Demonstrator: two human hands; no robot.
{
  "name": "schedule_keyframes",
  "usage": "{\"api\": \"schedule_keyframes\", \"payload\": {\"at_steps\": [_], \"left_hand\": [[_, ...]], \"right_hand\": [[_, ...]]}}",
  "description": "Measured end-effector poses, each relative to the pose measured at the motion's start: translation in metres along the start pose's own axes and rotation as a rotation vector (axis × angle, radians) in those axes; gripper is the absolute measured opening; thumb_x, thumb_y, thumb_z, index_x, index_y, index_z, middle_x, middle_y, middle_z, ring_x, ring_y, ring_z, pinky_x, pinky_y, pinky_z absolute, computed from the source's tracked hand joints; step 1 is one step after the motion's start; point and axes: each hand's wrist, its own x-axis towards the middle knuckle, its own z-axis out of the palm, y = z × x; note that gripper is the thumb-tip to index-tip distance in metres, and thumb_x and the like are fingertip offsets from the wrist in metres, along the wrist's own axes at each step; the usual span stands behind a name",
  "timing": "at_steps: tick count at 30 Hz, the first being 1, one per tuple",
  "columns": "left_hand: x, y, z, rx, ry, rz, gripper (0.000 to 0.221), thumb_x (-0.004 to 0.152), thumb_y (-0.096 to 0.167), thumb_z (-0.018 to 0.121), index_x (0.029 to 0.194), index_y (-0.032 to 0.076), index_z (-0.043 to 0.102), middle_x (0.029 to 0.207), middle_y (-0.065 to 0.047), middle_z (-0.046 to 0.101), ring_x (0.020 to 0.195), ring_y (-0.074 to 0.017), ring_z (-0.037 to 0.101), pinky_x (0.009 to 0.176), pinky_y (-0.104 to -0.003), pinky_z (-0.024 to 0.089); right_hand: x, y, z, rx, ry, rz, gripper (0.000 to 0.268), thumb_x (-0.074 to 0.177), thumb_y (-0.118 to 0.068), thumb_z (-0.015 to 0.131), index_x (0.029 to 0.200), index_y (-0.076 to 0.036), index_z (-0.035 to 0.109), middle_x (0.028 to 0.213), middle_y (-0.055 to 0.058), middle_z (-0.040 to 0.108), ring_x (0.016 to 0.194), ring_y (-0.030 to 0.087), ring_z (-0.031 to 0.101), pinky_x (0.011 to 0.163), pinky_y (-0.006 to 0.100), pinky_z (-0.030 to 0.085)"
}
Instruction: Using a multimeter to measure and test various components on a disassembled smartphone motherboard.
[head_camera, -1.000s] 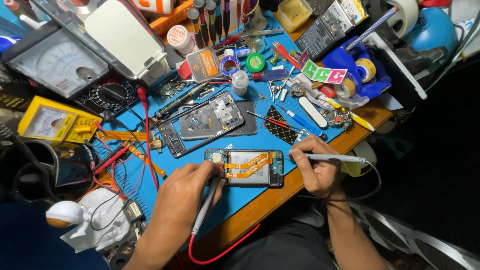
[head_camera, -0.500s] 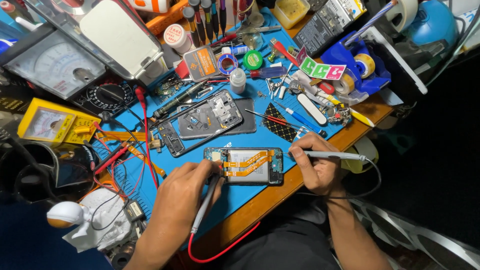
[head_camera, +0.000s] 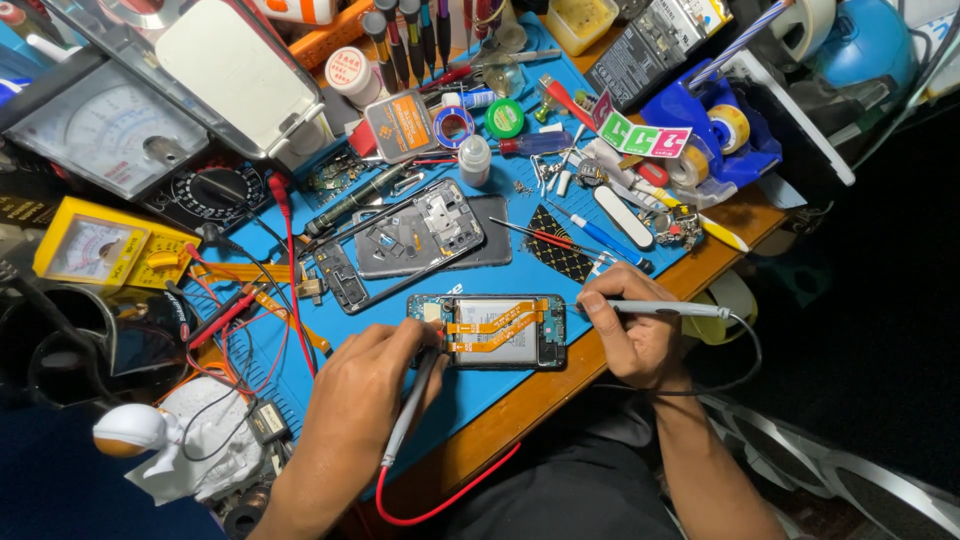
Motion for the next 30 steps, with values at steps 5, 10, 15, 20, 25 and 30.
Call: {"api": "schedule_keyframes", "payload": {"at_steps": [5,10,15,20,25,30], "left_hand": [[0.0000,0.0018,-0.0021,0.003,-0.016,-0.007,0.018,0.092,0.025,0.071,0.102,0.014,0.060,0.089,-0.011,0.069,0.081,-0.0330,0.065,0.069,-0.046,0.051],[-0.0003,0.0011,-0.0011,-0.021,-0.014,-0.018,0.020,0.092,0.026,0.072,0.106,0.014,0.062,0.090,-0.012,0.069,0.079,-0.0336,0.066,0.067,-0.046,0.052],[0.0004,0.0019,-0.0024,-0.006,-0.029,-0.028,0.020,0.092,0.026,0.072,0.105,0.015,0.061,0.089,-0.011,0.069,0.080,-0.0335,0.066,0.068,-0.046,0.051],[-0.0001,0.0000,0.0003,-0.018,-0.005,-0.013,0.019,0.092,0.025,0.073,0.102,0.014,0.061,0.089,-0.011,0.069,0.080,-0.0327,0.066,0.068,-0.046,0.051],[0.0003,0.0018,-0.0019,-0.023,-0.007,-0.014,0.019,0.092,0.024,0.072,0.106,0.014,0.064,0.091,-0.011,0.070,0.080,-0.0319,0.067,0.067,-0.045,0.052],[0.0003,0.0021,-0.0017,-0.019,0.007,-0.001,0.019,0.091,0.023,0.073,0.104,0.013,0.062,0.089,-0.011,0.069,0.079,-0.0322,0.067,0.066,-0.045,0.052]], "right_hand": [[-0.0008,0.0014,0.0006,0.010,0.004,-0.006,0.026,0.102,-0.020,0.053,0.082,-0.005,0.062,0.077,0.006,0.063,0.071,0.020,0.060,0.069,0.032,0.048],[-0.0005,0.0004,0.0000,0.003,0.000,0.007,0.027,0.102,-0.021,0.053,0.083,-0.005,0.062,0.076,0.006,0.063,0.072,0.020,0.060,0.069,0.032,0.048],[0.0002,-0.0007,-0.0001,0.009,0.000,0.003,0.028,0.102,-0.022,0.053,0.082,-0.005,0.062,0.077,0.006,0.063,0.071,0.020,0.059,0.068,0.032,0.047],[-0.0001,-0.0002,0.0001,0.004,0.006,-0.006,0.027,0.102,-0.020,0.053,0.082,-0.005,0.062,0.076,0.006,0.063,0.071,0.020,0.059,0.069,0.032,0.047],[-0.0010,-0.0012,0.0002,0.013,0.014,0.000,0.027,0.103,-0.020,0.052,0.083,-0.005,0.063,0.078,0.006,0.064,0.072,0.020,0.061,0.069,0.032,0.048],[-0.0013,0.0013,0.0002,0.001,0.010,-0.017,0.026,0.102,-0.019,0.052,0.083,-0.005,0.063,0.078,0.006,0.063,0.071,0.019,0.060,0.068,0.031,0.047]]}}
